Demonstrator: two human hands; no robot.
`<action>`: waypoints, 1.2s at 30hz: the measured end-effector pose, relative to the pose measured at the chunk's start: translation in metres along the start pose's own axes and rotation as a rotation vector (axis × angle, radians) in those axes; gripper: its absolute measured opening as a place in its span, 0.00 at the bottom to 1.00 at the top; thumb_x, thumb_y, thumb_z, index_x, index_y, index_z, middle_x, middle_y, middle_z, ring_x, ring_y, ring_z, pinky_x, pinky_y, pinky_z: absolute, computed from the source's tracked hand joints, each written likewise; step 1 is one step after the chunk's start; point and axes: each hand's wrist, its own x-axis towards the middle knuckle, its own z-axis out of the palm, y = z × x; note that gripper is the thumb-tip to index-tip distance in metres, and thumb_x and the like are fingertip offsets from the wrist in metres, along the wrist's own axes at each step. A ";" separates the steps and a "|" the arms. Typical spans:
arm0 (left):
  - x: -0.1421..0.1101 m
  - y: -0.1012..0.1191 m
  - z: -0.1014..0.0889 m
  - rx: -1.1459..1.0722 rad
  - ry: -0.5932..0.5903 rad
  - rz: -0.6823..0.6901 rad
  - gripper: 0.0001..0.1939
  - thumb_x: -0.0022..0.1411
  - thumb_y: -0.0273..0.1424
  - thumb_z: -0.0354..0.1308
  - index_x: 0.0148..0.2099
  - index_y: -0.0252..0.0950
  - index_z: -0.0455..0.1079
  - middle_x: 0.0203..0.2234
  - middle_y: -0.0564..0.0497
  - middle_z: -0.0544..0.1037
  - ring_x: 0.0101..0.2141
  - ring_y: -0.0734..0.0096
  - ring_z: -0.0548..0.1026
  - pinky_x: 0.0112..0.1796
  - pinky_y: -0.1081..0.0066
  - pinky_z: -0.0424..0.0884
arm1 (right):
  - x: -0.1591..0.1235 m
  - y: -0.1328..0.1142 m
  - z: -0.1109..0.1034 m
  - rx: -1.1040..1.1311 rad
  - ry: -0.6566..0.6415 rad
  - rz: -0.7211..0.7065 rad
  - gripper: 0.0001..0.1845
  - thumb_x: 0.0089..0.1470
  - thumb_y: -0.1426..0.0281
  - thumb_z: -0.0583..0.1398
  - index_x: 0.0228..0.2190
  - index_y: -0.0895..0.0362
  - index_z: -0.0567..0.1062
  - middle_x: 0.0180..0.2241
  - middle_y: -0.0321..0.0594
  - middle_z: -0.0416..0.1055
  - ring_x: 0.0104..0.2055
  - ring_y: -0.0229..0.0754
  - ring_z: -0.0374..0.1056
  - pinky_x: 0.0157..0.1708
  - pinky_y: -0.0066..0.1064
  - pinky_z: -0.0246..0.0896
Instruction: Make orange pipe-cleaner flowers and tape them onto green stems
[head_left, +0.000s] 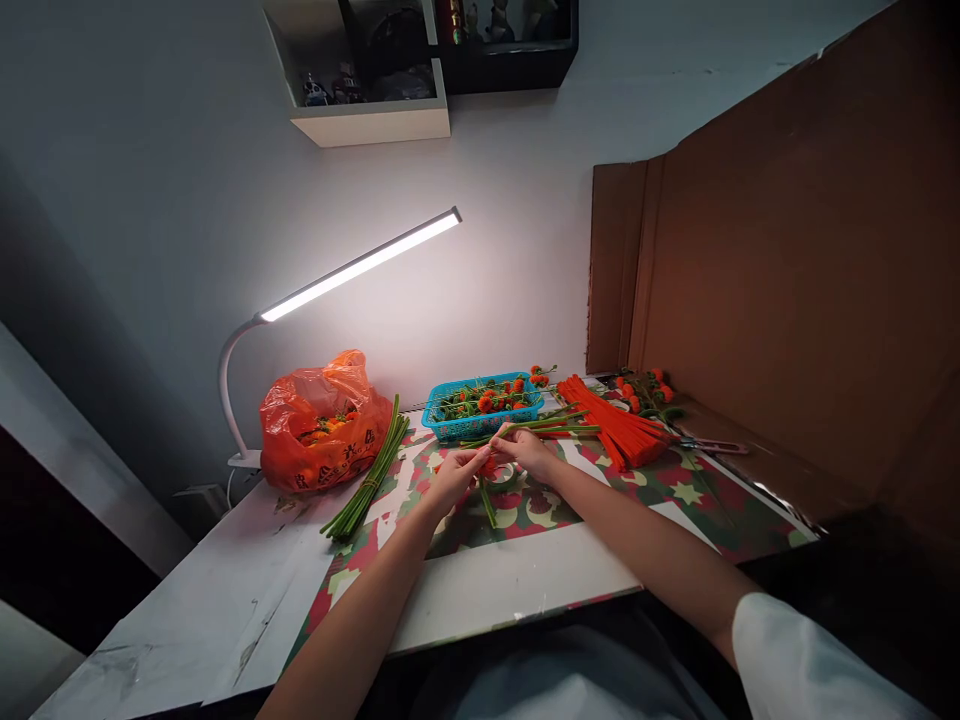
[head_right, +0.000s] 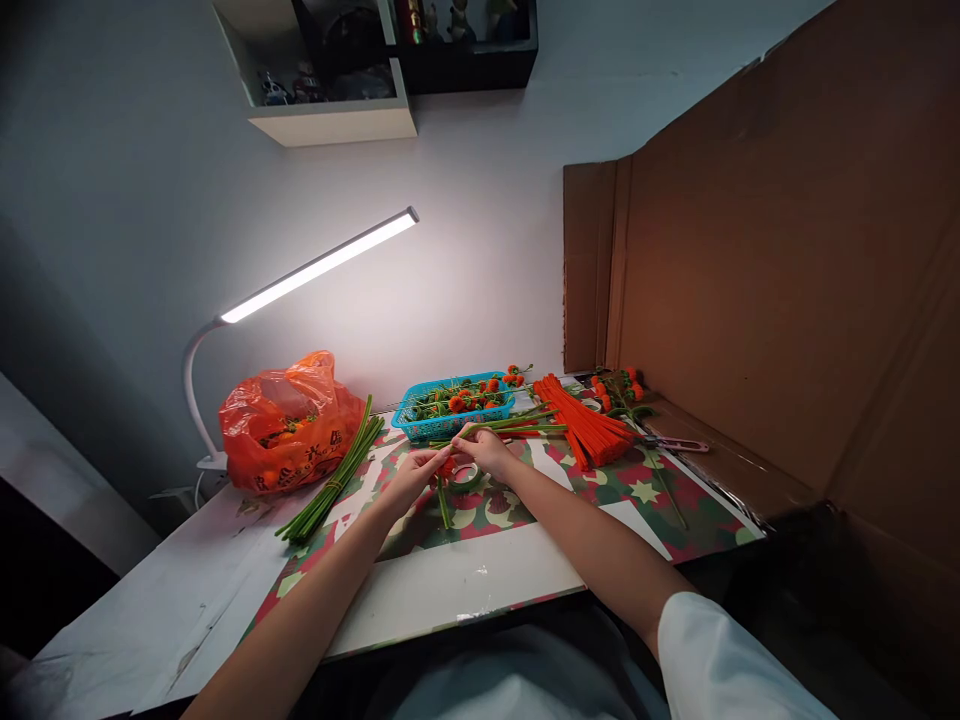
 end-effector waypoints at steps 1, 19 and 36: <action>0.000 0.000 0.000 0.007 -0.001 0.007 0.26 0.49 0.52 0.58 0.26 0.31 0.75 0.15 0.51 0.72 0.16 0.78 0.61 0.20 0.76 0.54 | 0.001 0.001 0.000 0.014 0.006 0.017 0.26 0.28 0.53 0.70 0.22 0.56 0.66 0.21 0.30 0.70 0.24 0.38 0.69 0.31 0.33 0.66; 0.005 -0.009 -0.004 -0.350 0.247 -0.080 0.24 0.39 0.45 0.69 0.35 0.32 0.75 0.23 0.53 0.75 0.17 0.83 0.65 0.20 0.78 0.62 | -0.005 -0.002 -0.004 -0.115 -0.042 0.018 0.23 0.32 0.60 0.71 0.30 0.58 0.73 0.29 0.38 0.75 0.31 0.40 0.72 0.34 0.31 0.65; 0.005 0.002 -0.010 -0.742 0.239 -0.147 0.09 0.51 0.25 0.63 0.32 0.34 0.65 0.30 0.50 0.79 0.31 0.72 0.78 0.34 0.75 0.75 | -0.004 -0.002 -0.005 0.047 -0.003 0.019 0.25 0.28 0.67 0.72 0.33 0.57 0.75 0.30 0.38 0.76 0.34 0.42 0.73 0.38 0.35 0.66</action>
